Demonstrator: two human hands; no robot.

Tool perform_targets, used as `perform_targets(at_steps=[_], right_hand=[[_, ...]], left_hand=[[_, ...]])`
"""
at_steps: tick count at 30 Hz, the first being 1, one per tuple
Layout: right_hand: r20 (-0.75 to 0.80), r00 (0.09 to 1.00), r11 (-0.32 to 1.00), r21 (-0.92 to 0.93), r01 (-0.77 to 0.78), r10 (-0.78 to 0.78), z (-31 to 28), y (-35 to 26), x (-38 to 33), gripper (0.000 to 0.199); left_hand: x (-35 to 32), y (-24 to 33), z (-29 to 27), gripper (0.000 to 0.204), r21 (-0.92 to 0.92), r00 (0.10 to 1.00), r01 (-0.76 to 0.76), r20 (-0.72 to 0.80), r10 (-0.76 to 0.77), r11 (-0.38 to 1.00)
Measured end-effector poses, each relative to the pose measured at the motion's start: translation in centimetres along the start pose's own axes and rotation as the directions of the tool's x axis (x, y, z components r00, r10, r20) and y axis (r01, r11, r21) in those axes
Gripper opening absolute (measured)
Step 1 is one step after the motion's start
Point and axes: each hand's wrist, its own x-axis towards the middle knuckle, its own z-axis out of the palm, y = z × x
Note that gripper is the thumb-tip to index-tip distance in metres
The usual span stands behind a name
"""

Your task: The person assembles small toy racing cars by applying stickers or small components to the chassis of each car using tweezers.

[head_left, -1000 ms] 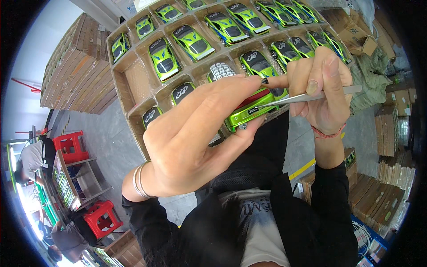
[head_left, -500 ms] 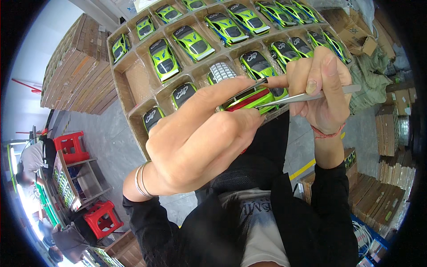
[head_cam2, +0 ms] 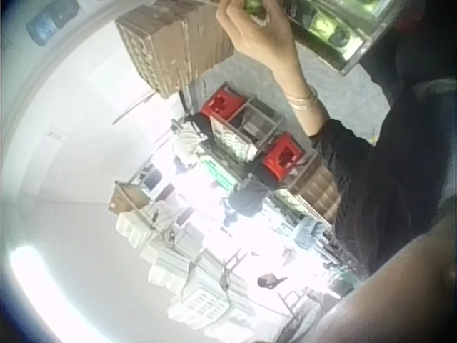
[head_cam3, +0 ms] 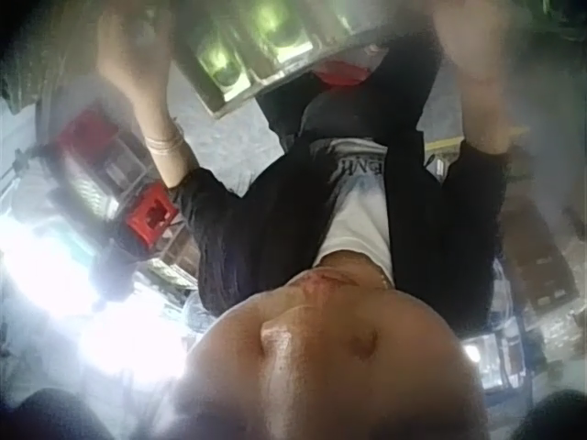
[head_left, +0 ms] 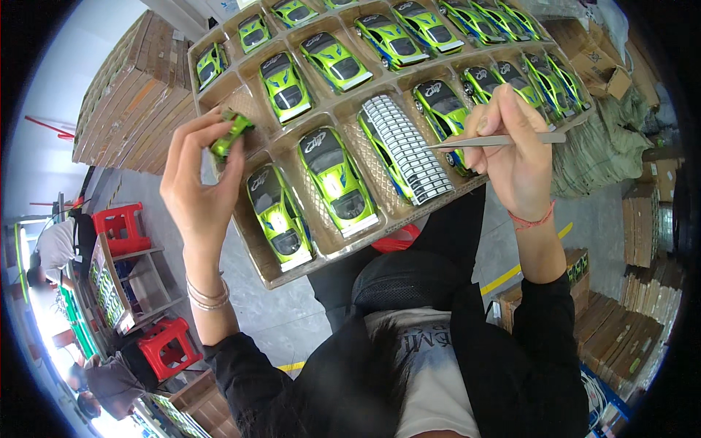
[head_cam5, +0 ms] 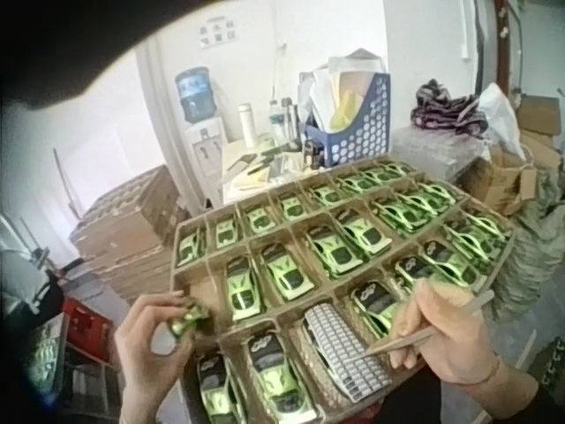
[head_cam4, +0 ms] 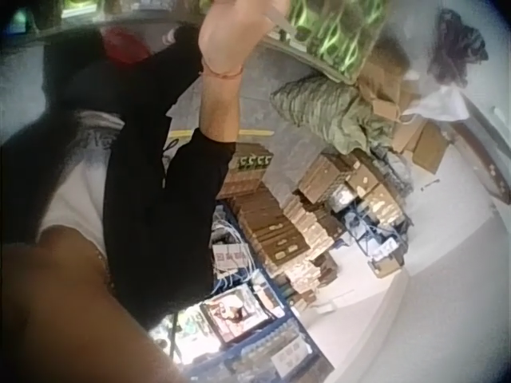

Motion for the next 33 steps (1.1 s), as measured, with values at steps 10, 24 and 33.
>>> perform_targets(at_steps=[10, 24, 33], right_hand=[[-0.036, 0.993, 0.991, -0.072, -0.117, 0.114, 0.4, 1.3, -0.2, 0.041], [-0.057, 0.994, 0.993, -0.057, -0.1, 0.097, 0.3, 1.6, -0.6, 0.044], [-0.061, 0.992, 0.99, -0.085, -0.114, 0.109, 0.0, 1.2, -0.8, 0.04]], left_hand=[[-4.0, 4.4, -4.7, 0.021, -0.17, 0.884, 0.105, 0.466, -0.014, 0.98], [-3.9, 6.5, -5.3, 0.019, -0.028, 0.743, -0.017, 0.669, 0.032, 0.999], [-5.4, 5.1, -3.0, 0.02, 0.153, 0.987, -0.137, 0.109, 0.121, 0.979]])
